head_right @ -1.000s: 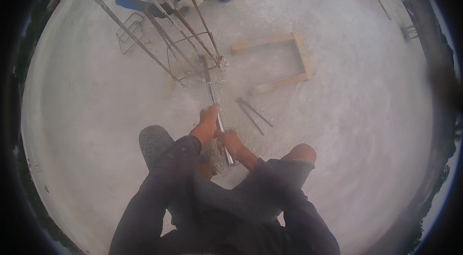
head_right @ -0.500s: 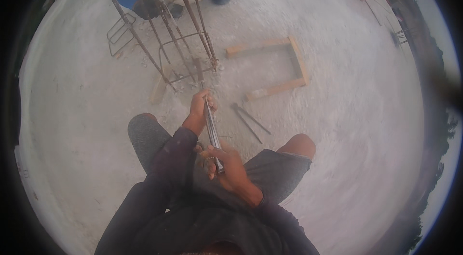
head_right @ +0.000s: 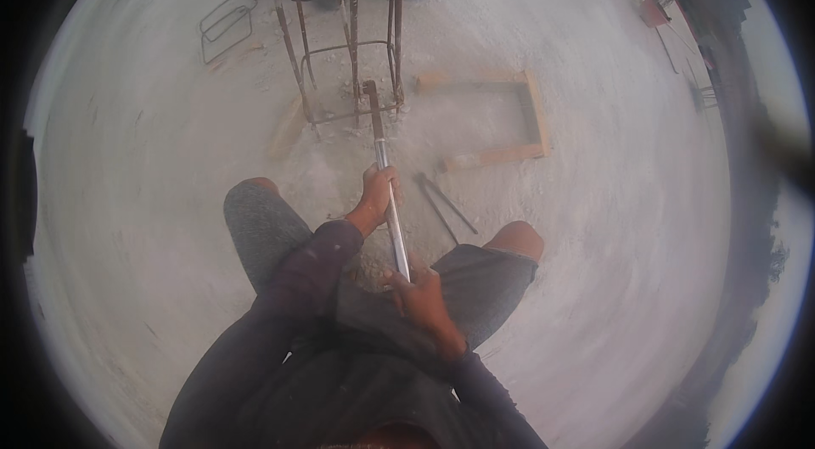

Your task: The person assembles a rebar cage on a rooftop by bending and tying steel bars with pliers and a hammer. They position wooden supports around the cage and adjust the structure while another worker assists nearby.

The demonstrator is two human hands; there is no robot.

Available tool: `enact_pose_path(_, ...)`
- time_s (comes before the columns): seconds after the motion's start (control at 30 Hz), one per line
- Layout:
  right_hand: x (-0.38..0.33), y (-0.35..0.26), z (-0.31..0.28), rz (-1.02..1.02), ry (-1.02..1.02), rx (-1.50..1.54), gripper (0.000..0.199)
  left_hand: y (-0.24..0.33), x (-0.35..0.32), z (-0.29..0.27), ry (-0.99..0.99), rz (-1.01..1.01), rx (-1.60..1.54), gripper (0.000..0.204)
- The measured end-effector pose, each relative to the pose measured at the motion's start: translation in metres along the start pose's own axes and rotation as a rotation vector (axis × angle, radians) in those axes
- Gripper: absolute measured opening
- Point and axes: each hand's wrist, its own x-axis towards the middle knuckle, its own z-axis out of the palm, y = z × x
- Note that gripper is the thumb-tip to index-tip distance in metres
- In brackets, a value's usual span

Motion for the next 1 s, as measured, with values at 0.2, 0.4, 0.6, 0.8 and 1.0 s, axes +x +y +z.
enact_pose_path(0.2,-0.074,0.017,-0.028,0.117,0.043,-0.041,0.041,-0.031,-0.065,0.021,0.018,0.018,0.156,0.020)
enact_pose_path(0.4,-0.148,0.006,-0.080,0.260,0.003,-0.313,0.051,-0.064,-0.138,0.039,-0.180,-0.005,0.152,0.029)
enact_pose_path(0.6,-0.165,0.033,-0.090,0.207,0.042,-0.354,0.054,-0.064,-0.167,0.046,-0.309,0.075,0.174,0.034)
enact_pose_path(0.8,-0.123,0.006,-0.062,0.103,0.072,-0.202,0.040,-0.031,-0.113,0.051,-0.136,0.209,0.200,0.027)
enact_pose_path(1.0,-0.068,-0.069,-0.034,0.042,0.014,0.009,0.022,0.007,-0.041,0.062,0.035,0.225,-0.041,0.016)
